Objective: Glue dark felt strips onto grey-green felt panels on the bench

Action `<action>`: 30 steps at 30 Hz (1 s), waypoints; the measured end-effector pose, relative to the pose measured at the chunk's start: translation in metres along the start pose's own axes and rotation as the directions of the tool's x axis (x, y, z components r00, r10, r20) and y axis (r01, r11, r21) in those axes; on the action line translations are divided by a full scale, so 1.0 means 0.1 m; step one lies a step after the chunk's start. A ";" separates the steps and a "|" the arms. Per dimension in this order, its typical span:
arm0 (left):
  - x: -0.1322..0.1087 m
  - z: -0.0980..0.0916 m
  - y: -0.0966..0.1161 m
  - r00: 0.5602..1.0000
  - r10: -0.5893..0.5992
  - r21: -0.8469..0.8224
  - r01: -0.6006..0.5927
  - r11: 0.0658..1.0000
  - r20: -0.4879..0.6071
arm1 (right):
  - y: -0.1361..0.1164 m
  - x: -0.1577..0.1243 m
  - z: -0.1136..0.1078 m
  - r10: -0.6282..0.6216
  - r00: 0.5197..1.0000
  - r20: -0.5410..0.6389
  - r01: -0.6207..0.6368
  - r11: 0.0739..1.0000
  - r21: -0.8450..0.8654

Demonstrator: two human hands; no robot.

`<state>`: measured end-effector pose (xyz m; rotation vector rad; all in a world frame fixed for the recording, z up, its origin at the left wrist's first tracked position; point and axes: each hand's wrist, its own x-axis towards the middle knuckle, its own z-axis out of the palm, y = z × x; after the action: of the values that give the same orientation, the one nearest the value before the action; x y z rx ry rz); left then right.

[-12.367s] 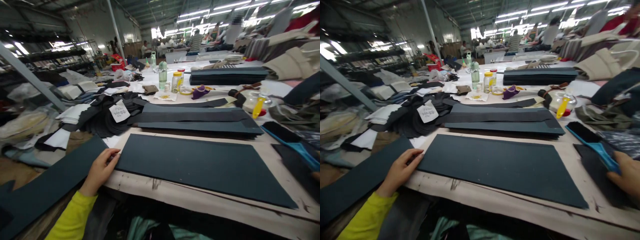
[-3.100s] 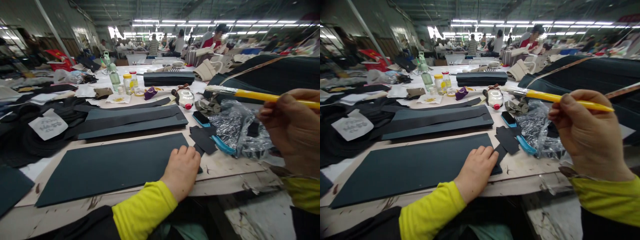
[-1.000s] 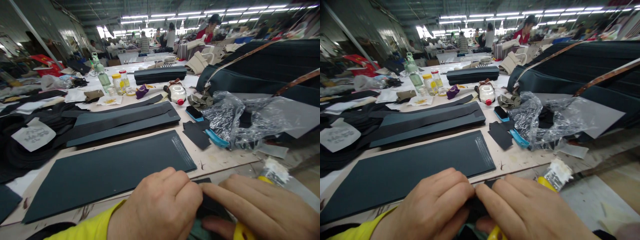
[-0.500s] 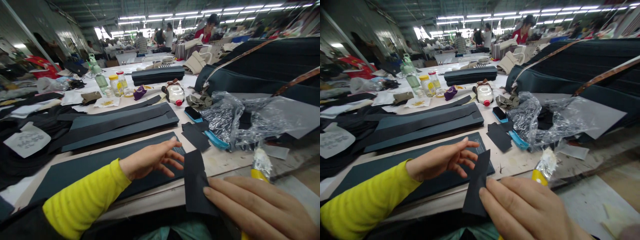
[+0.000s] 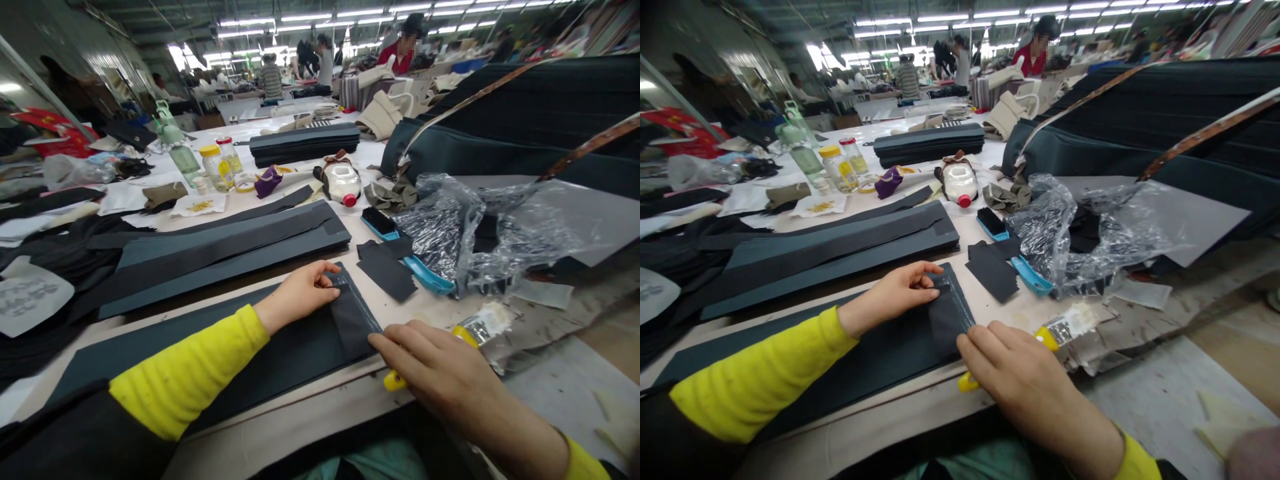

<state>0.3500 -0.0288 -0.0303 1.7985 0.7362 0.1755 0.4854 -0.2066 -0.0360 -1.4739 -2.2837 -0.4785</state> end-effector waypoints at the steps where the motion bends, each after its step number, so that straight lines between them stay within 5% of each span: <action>1: 0.04 0.00 -0.01 0.999 0.024 0.043 -0.023 0.999 -0.030 | 0.02 0.01 0.02 0.016 1.000 0.015 -0.016 1.000 -0.017; 9: 0.23 0.02 -0.09 0.975 0.173 0.265 -0.132 0.955 -0.140 | 0.12 0.01 0.20 0.097 0.991 0.094 -0.088 0.991 -0.097; 26: 0.29 0.04 -0.18 0.962 0.192 0.363 -0.112 0.925 -0.192 | 0.22 -0.02 0.30 0.162 0.980 0.117 -0.153 0.985 -0.080; 30: 0.24 0.06 -0.14 0.942 0.289 0.541 -0.154 0.827 -0.173 | 0.22 0.00 0.26 0.131 0.983 0.130 -0.120 0.989 -0.092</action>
<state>0.3662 -0.0177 -0.0508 2.4214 0.7968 0.3935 0.5019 -0.1856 -0.0573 -1.7287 -2.2791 -0.4540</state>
